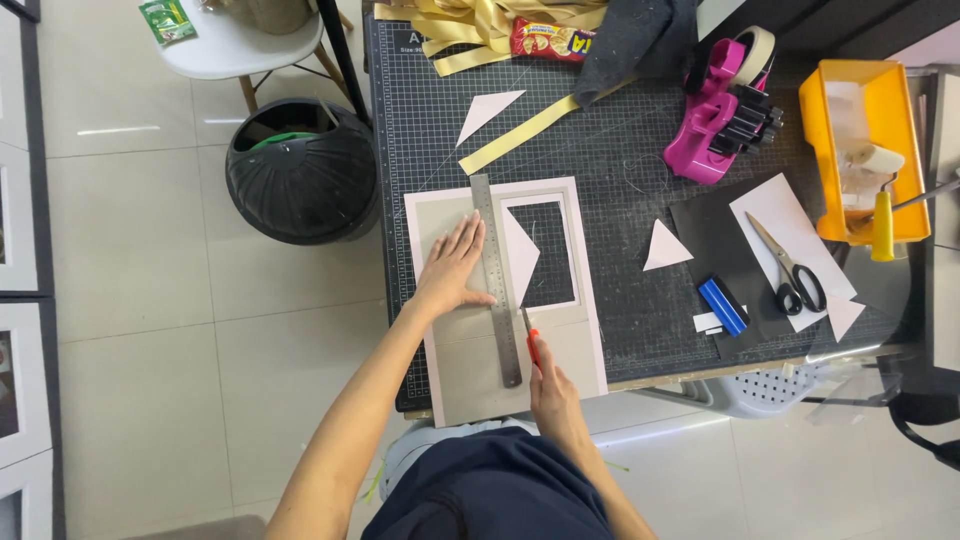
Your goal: Cutting a rectangular opening in cardboard and applying glue to the edges using a brush
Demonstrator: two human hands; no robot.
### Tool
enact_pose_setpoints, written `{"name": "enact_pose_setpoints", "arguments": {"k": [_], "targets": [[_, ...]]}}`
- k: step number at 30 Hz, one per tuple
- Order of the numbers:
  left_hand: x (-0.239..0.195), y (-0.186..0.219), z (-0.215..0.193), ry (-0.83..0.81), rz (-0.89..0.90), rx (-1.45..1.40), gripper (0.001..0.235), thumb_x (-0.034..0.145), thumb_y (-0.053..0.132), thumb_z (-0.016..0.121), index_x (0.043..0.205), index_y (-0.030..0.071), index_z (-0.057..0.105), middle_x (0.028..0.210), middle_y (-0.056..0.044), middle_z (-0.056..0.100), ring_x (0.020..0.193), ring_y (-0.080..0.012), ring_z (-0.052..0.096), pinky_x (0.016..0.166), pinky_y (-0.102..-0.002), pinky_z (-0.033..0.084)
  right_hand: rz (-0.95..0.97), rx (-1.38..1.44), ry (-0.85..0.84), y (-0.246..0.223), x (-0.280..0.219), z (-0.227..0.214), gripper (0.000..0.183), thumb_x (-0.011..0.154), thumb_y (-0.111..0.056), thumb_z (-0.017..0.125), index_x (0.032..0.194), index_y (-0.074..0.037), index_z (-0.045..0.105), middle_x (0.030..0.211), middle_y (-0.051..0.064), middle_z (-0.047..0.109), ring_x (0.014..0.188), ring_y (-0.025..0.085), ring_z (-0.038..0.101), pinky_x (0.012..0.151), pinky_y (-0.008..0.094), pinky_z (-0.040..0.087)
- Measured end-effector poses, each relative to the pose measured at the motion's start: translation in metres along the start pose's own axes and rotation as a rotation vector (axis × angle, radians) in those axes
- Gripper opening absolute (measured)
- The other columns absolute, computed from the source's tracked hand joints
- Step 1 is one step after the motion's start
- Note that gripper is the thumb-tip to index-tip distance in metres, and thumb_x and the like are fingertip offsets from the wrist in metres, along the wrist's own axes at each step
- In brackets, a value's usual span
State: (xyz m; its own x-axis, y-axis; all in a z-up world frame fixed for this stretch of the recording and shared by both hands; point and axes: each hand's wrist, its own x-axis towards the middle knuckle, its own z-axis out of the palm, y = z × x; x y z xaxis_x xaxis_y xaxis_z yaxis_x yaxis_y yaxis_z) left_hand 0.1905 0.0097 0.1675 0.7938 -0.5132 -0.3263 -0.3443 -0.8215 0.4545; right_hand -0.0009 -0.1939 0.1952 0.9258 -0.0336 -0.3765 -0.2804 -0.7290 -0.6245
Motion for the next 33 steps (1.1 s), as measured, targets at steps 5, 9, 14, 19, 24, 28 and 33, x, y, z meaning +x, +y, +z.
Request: {"name": "enact_pose_setpoints", "arguments": {"k": [5,9,14,19,24,28,33], "targets": [[-0.001,0.000,-0.001,0.002,0.000,-0.003,0.136,0.075,0.068,0.077,0.158,0.010,-0.014,0.166,-0.005,-0.022,0.155,-0.0225,-0.015,0.125,-0.047,0.002,-0.026,0.001,-0.015,-0.013,-0.002,-0.006,0.055,0.101,-0.019,0.037,0.155,-0.027,0.026,0.147,0.008,0.056,0.103,0.038,0.067,0.085,0.049,0.052],[-0.001,0.002,-0.002,-0.014,-0.015,-0.013,0.135,0.075,0.066,0.078,0.158,0.011,-0.014,0.166,-0.003,-0.022,0.155,-0.0215,-0.015,0.125,-0.046,0.001,0.011,-0.001,-0.028,-0.016,-0.003,-0.007,0.056,0.101,-0.018,0.037,0.154,-0.029,0.025,0.146,0.007,0.057,0.097,0.039,0.066,0.083,0.048,0.051],[-0.002,0.001,-0.001,-0.002,-0.007,-0.020,0.135,0.075,0.065,0.078,0.158,0.011,-0.013,0.166,-0.004,-0.021,0.155,-0.0216,-0.015,0.125,-0.046,0.001,0.026,0.010,-0.022,-0.013,-0.002,-0.005,0.055,0.101,-0.020,0.036,0.154,-0.029,0.027,0.142,0.008,0.059,0.097,0.042,0.065,0.083,0.050,0.050],[-0.003,0.002,-0.003,-0.020,-0.017,-0.020,0.135,0.076,0.065,0.078,0.158,0.010,-0.014,0.166,-0.003,-0.022,0.154,-0.0217,-0.016,0.125,-0.046,0.000,0.065,-0.022,-0.014,-0.006,-0.002,-0.001,0.055,0.102,-0.023,0.036,0.156,-0.029,0.026,0.106,0.024,0.068,0.089,0.046,0.065,0.078,0.052,0.049],[-0.002,0.000,0.001,-0.012,-0.009,-0.022,0.136,0.075,0.066,0.078,0.158,0.011,-0.015,0.166,-0.003,-0.023,0.155,-0.0214,-0.016,0.125,-0.046,0.000,0.100,-0.019,-0.039,-0.018,-0.003,-0.006,0.056,0.102,-0.024,0.036,0.156,-0.031,0.024,0.104,0.023,0.067,0.091,0.045,0.065,0.080,0.050,0.049],[0.000,-0.001,0.002,-0.003,-0.004,-0.013,0.136,0.076,0.067,0.076,0.158,0.010,-0.015,0.167,-0.004,-0.021,0.155,-0.0225,-0.014,0.125,-0.046,0.002,0.114,-0.035,-0.058,-0.019,0.000,-0.005,0.056,0.102,-0.023,0.035,0.156,-0.030,0.024,0.108,0.023,0.068,0.092,0.046,0.066,0.081,0.051,0.050],[0.000,-0.003,0.007,0.050,-0.010,-0.049,0.134,0.067,0.071,0.076,0.163,0.014,0.001,0.171,-0.005,-0.004,0.156,-0.0235,-0.002,0.126,-0.049,0.007,0.096,-0.306,-0.041,-0.014,0.001,0.005,0.048,0.105,-0.028,0.030,0.153,-0.028,0.026,0.096,0.018,0.067,0.092,0.040,0.073,0.081,0.049,0.061]]}}
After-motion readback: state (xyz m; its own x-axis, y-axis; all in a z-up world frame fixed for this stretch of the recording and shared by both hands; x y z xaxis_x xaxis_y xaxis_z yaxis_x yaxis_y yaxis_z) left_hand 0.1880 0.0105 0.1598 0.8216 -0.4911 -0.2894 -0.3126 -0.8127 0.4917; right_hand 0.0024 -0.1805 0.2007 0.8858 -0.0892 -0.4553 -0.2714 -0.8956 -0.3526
